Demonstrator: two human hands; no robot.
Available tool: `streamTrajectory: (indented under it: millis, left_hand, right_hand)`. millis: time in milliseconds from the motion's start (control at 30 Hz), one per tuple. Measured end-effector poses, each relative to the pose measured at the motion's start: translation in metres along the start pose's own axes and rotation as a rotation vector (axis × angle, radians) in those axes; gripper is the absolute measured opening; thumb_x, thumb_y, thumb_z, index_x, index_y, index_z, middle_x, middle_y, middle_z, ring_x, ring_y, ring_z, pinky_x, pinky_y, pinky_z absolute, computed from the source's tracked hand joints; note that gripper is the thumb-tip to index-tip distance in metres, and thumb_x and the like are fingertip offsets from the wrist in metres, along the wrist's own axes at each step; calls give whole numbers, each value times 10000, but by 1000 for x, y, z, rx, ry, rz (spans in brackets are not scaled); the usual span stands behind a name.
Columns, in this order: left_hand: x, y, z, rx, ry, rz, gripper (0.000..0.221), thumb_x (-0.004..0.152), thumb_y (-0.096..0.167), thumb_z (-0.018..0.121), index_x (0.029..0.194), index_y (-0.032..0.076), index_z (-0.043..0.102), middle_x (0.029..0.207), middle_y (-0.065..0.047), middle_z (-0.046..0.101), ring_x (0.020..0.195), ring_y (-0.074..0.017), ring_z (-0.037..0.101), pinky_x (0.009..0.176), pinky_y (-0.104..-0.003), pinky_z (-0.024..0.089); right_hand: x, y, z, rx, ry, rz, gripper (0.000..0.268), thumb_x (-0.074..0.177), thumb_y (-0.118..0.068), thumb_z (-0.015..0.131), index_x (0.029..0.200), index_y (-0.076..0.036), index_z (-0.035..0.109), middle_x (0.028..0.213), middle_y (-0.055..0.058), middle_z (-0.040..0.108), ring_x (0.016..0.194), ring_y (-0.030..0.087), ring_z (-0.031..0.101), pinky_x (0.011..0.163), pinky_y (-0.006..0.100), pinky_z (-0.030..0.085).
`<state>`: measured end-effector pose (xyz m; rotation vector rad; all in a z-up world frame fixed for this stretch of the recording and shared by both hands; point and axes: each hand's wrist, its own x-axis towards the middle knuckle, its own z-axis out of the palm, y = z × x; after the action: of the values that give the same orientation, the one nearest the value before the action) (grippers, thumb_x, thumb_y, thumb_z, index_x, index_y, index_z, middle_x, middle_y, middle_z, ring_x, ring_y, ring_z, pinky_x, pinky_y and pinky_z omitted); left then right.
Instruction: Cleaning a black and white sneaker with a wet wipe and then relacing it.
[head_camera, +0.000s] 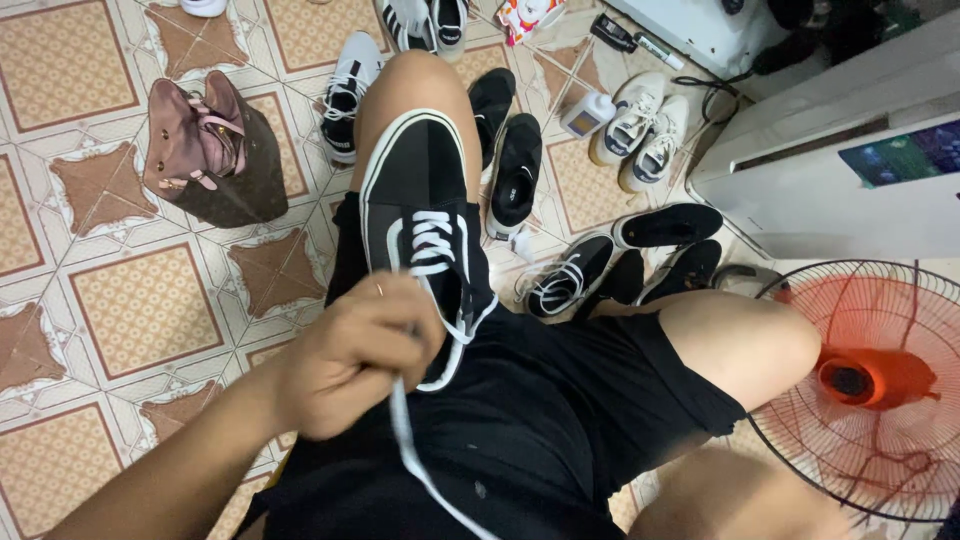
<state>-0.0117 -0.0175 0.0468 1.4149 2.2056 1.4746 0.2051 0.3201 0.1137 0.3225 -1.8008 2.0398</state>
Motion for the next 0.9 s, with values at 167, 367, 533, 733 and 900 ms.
streamTrajectory:
  millis: [167, 367, 533, 733, 900]
  left_hand:
    - [7, 7, -41, -798, -549, -170, 131, 773, 139, 554, 771, 75, 667, 758, -61, 679, 737, -224, 686, 685, -343, 519]
    - [8, 19, -17, 426, 173, -261, 368, 775, 339, 831, 706, 71, 588, 731, -67, 629, 713, -308, 612, 644, -409, 460]
    - [4, 16, 16, 270, -45, -717, 479, 690, 413, 869, 836, 93, 543, 688, -48, 605, 656, -282, 640, 570, -426, 474]
    - [-9, -5, 45, 362, 125, -477, 343, 704, 114, 722, 963, 61, 502, 867, -89, 587, 818, -328, 662, 635, -460, 510]
    - [-9, -10, 49, 342, 194, -414, 289, 767, 81, 711, 968, 35, 508, 889, -103, 594, 820, -324, 674, 647, -434, 542]
  right_hand:
    - [87, 79, 98, -496, -230, 361, 104, 957, -115, 688, 997, -22, 714, 950, 78, 672, 869, 174, 642, 755, 311, 527]
    - [114, 147, 124, -721, -396, 333, 160, 974, -184, 675, 971, -36, 734, 934, 123, 630, 867, 284, 653, 753, 354, 520]
    - [125, 145, 130, -914, -407, 402, 176, 933, -237, 695, 905, -81, 772, 836, 98, 644, 762, 315, 665, 668, 404, 521]
    - [134, 149, 131, -1021, -511, 374, 127, 848, -232, 747, 873, -120, 801, 788, 83, 666, 706, 320, 667, 621, 428, 520]
    - [137, 175, 113, -753, -603, 411, 143, 820, -213, 795, 911, -103, 804, 837, 65, 748, 738, 235, 718, 675, 331, 557]
